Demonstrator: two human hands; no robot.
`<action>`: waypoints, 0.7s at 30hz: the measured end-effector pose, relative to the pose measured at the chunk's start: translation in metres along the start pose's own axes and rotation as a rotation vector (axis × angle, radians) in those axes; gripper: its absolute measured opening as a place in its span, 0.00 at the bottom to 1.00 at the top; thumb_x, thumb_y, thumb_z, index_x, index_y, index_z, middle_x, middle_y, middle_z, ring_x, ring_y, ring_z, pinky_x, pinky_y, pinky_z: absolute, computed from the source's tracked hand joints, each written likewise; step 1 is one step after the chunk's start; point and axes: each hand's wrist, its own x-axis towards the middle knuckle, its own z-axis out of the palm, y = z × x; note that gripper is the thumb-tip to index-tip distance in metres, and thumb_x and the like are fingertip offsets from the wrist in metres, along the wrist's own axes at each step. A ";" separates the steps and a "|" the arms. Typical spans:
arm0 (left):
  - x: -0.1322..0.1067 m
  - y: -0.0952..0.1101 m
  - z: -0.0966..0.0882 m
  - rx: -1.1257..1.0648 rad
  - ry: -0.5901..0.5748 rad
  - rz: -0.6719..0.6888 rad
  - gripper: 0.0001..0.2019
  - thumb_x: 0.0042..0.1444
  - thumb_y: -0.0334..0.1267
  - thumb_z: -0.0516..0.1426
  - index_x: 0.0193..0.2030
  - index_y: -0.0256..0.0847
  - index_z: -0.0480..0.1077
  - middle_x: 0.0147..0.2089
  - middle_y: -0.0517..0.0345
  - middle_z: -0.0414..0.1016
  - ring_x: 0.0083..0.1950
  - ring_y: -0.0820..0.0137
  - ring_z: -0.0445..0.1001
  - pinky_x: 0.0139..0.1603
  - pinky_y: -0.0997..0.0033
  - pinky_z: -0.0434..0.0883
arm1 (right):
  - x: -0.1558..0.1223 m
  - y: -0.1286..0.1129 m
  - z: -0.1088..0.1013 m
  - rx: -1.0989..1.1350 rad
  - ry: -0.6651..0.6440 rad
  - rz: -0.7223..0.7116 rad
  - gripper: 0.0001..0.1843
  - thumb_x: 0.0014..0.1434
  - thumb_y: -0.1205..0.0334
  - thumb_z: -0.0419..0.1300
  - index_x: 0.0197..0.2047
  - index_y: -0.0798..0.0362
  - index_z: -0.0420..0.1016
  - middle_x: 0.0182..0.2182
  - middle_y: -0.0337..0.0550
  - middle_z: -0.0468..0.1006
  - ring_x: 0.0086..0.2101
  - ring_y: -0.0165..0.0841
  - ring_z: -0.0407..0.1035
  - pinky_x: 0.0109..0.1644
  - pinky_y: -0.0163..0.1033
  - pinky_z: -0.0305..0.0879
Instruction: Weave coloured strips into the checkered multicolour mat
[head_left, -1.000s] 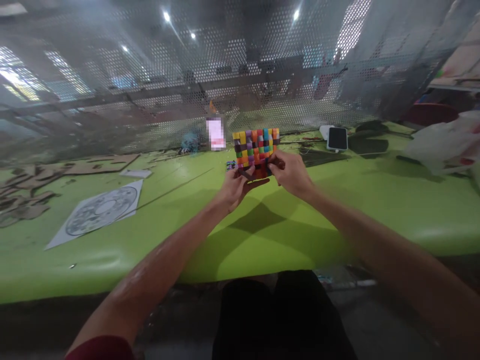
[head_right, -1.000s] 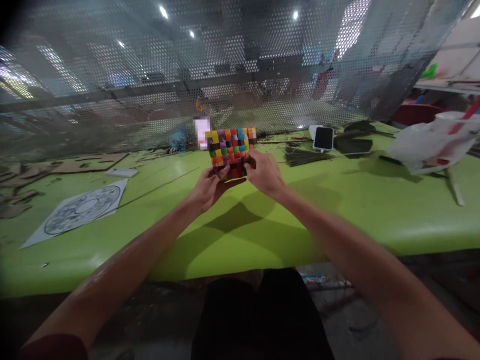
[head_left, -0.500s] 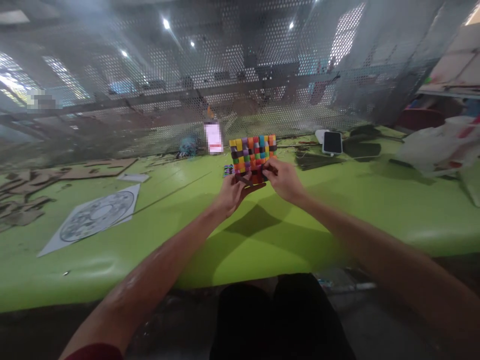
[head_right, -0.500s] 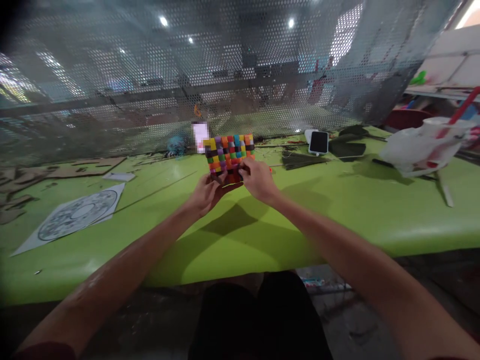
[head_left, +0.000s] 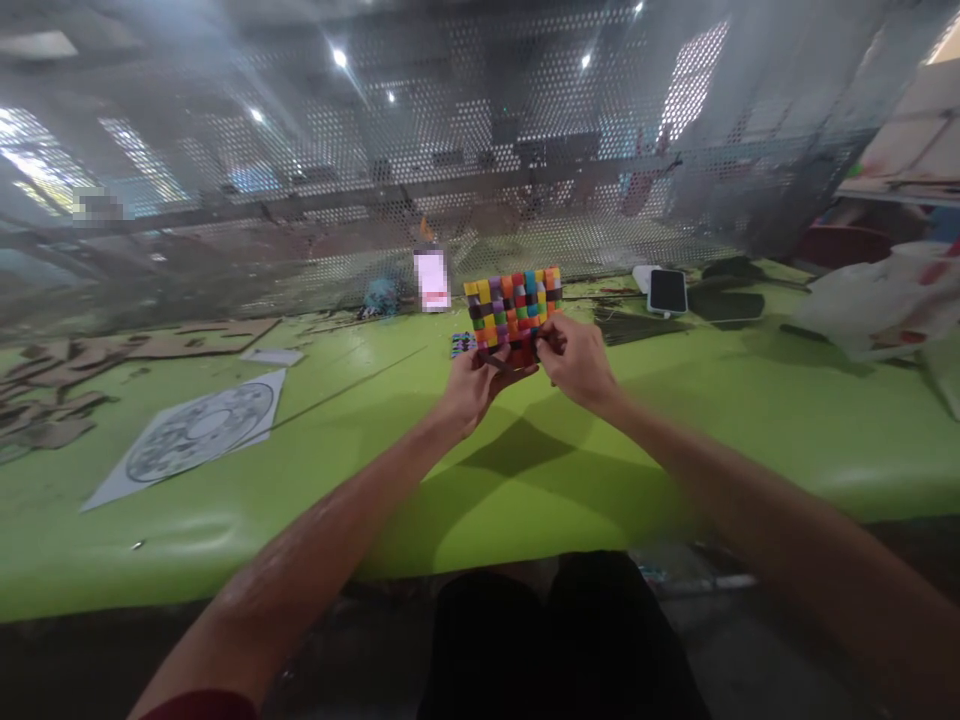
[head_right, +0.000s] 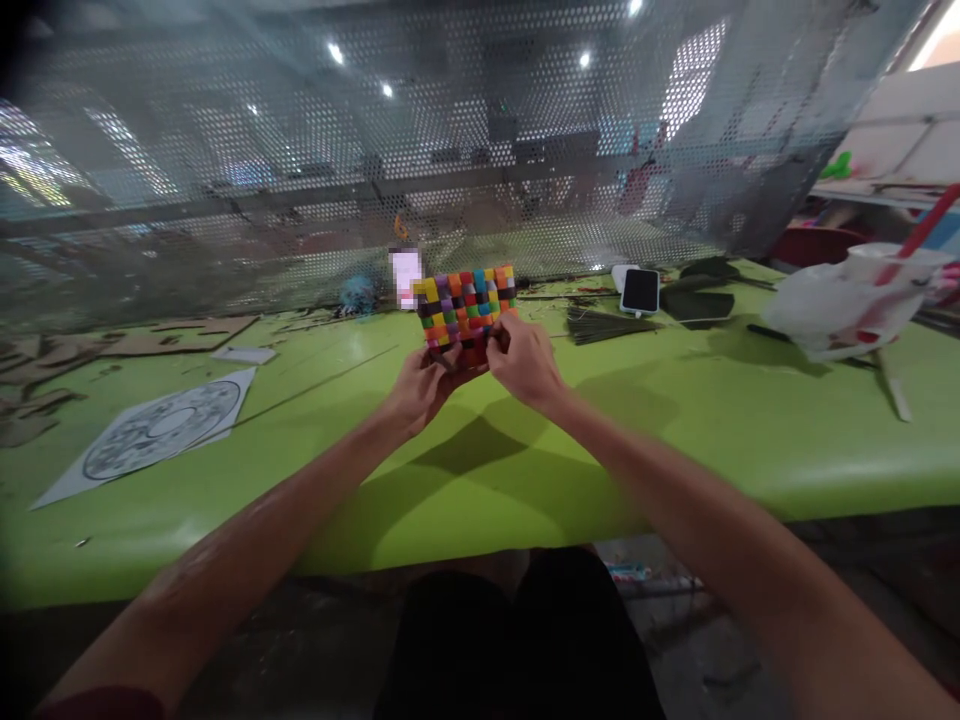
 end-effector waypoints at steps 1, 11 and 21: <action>0.000 0.000 0.000 -0.001 -0.002 0.002 0.19 0.51 0.45 0.73 0.42 0.34 0.78 0.51 0.38 0.83 0.63 0.47 0.77 0.66 0.41 0.74 | 0.000 -0.001 -0.001 0.028 -0.005 0.003 0.07 0.57 0.66 0.57 0.30 0.48 0.63 0.24 0.41 0.72 0.26 0.34 0.65 0.31 0.40 0.60; -0.001 0.004 0.002 0.005 -0.012 -0.012 0.15 0.54 0.41 0.71 0.43 0.34 0.77 0.52 0.38 0.83 0.64 0.47 0.76 0.67 0.41 0.73 | 0.003 0.000 -0.008 0.178 -0.075 0.041 0.04 0.59 0.65 0.59 0.37 0.49 0.66 0.23 0.36 0.70 0.23 0.32 0.64 0.26 0.38 0.64; 0.000 0.009 0.007 0.020 0.044 -0.065 0.13 0.55 0.35 0.70 0.45 0.32 0.77 0.50 0.39 0.84 0.61 0.49 0.79 0.65 0.42 0.75 | 0.001 0.008 0.002 0.116 -0.114 0.111 0.04 0.61 0.66 0.56 0.35 0.49 0.65 0.27 0.41 0.72 0.28 0.34 0.67 0.32 0.41 0.68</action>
